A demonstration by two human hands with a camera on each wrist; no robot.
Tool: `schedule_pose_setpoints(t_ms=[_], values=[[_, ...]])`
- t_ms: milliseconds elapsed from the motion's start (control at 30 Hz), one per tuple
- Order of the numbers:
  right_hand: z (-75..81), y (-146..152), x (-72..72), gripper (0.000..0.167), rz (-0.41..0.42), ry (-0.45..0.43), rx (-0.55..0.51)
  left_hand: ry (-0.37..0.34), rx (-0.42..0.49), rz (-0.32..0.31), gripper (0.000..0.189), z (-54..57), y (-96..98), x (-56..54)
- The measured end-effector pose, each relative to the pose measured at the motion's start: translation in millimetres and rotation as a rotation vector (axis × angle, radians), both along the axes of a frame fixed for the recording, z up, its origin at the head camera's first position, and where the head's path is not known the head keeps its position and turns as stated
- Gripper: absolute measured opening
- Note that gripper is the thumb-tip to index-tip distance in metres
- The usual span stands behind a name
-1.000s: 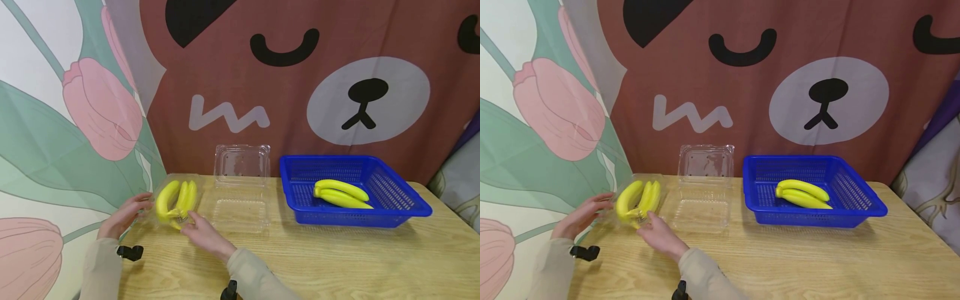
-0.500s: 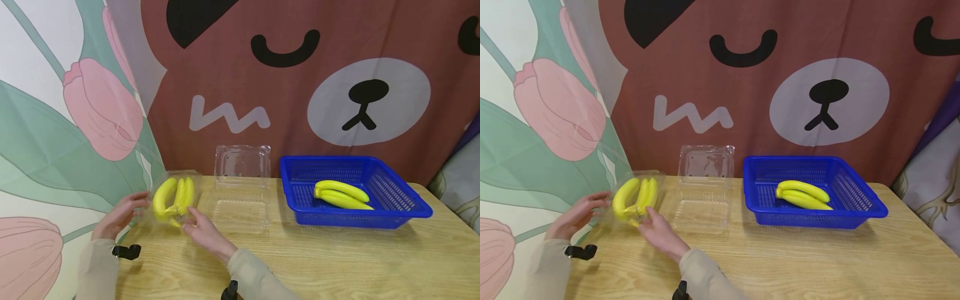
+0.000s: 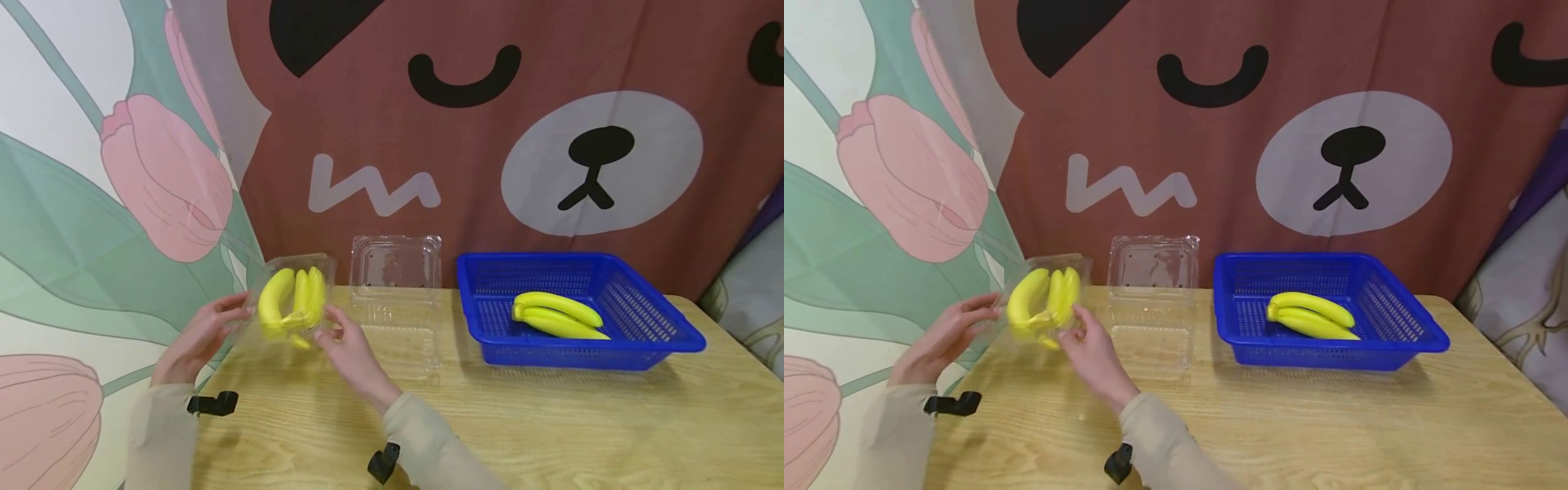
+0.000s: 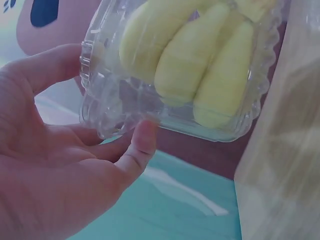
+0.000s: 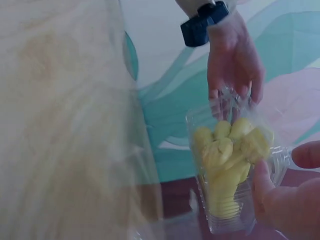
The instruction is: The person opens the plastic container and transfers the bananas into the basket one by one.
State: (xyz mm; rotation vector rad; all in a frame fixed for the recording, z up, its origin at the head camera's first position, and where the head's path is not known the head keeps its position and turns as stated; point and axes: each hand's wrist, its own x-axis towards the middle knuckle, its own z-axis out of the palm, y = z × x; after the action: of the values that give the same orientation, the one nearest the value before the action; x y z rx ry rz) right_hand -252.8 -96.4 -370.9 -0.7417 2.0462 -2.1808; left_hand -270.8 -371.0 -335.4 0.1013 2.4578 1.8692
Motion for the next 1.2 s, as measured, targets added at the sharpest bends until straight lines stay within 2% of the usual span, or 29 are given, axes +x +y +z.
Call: schedule_pose_setpoints(t_ms=[133,400,567,1033,1200], values=[[5.7,11,-3.9,0.058,-0.01,-0.026,-0.026,0.026,0.006,-0.011,0.074,6.7,14.2,1.1],[17.0,39,-6.5,0.053,-0.048,-0.02,-0.006,0.048,0.027,-0.046,0.073,15.9,45.2,5.2],[24.8,60,-6.8,0.052,-0.077,-0.007,0.024,0.075,0.03,-0.043,0.07,20.4,64.9,5.6],[26.6,111,-5.8,0.055,-0.238,0.043,0.067,0.107,0.066,-0.086,0.062,16.3,115.3,-3.0],[29.6,132,-3.5,0.054,-0.264,0.044,0.096,0.085,0.064,-0.109,0.062,14.8,134.0,-5.3]])
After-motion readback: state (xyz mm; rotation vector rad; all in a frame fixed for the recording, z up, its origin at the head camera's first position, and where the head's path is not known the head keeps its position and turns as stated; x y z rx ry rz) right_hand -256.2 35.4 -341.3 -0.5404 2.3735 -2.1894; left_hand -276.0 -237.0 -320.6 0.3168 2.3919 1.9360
